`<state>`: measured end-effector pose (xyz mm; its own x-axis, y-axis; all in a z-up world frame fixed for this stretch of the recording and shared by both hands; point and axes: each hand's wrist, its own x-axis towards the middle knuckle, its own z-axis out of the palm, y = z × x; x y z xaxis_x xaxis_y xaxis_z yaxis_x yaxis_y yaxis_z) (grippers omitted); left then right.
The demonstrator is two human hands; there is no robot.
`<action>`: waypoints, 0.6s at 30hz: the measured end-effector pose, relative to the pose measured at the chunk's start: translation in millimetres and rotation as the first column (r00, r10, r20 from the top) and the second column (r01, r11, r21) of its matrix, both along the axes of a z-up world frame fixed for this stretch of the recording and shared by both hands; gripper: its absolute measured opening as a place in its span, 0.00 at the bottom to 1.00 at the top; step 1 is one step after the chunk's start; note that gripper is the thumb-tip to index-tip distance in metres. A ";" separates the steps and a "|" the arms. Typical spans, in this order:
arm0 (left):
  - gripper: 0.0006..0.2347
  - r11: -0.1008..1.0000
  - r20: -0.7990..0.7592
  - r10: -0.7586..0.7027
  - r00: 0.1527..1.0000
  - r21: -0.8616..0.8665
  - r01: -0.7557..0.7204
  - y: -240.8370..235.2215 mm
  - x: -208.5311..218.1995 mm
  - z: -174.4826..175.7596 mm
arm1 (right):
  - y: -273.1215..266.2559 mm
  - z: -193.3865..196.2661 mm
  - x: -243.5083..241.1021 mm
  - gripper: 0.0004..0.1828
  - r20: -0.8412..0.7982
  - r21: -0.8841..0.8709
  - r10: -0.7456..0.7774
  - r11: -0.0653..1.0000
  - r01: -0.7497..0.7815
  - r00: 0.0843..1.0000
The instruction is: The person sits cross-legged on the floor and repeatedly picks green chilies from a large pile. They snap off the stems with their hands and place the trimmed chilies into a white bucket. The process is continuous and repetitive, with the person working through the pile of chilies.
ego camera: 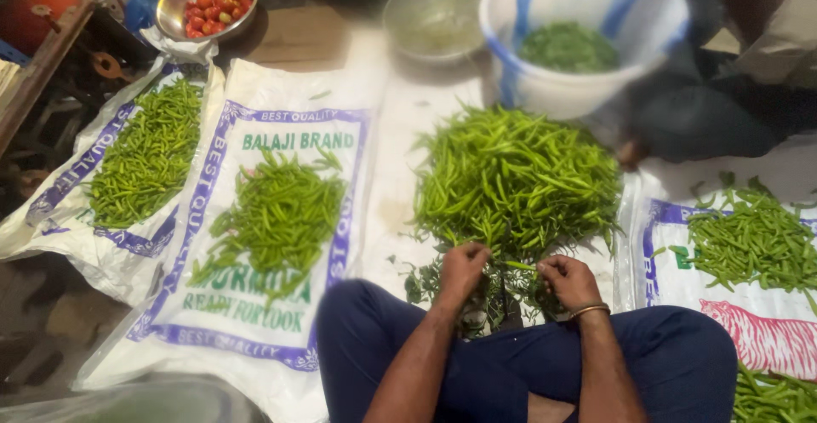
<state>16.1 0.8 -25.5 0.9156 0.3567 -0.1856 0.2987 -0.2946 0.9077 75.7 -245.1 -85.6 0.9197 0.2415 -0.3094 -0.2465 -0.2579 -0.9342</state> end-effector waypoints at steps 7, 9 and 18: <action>0.10 0.971 0.051 -0.158 0.986 0.187 0.146 -12.1 3.1 -8.3 | 6.4 4.2 -1.7 0.10 0.061 -0.048 -0.105 0.993 0.108 0.993; 0.10 0.981 0.095 -0.139 0.986 0.146 0.125 -11.9 6.6 -31.4 | 6.5 6.7 -2.3 0.10 0.068 -0.067 -0.126 0.989 0.131 0.990; 0.11 0.852 -0.346 -0.369 0.863 0.245 0.463 -2.2 8.2 -92.4 | -5.4 -9.9 4.8 0.10 -0.210 0.028 -0.160 0.985 0.170 0.964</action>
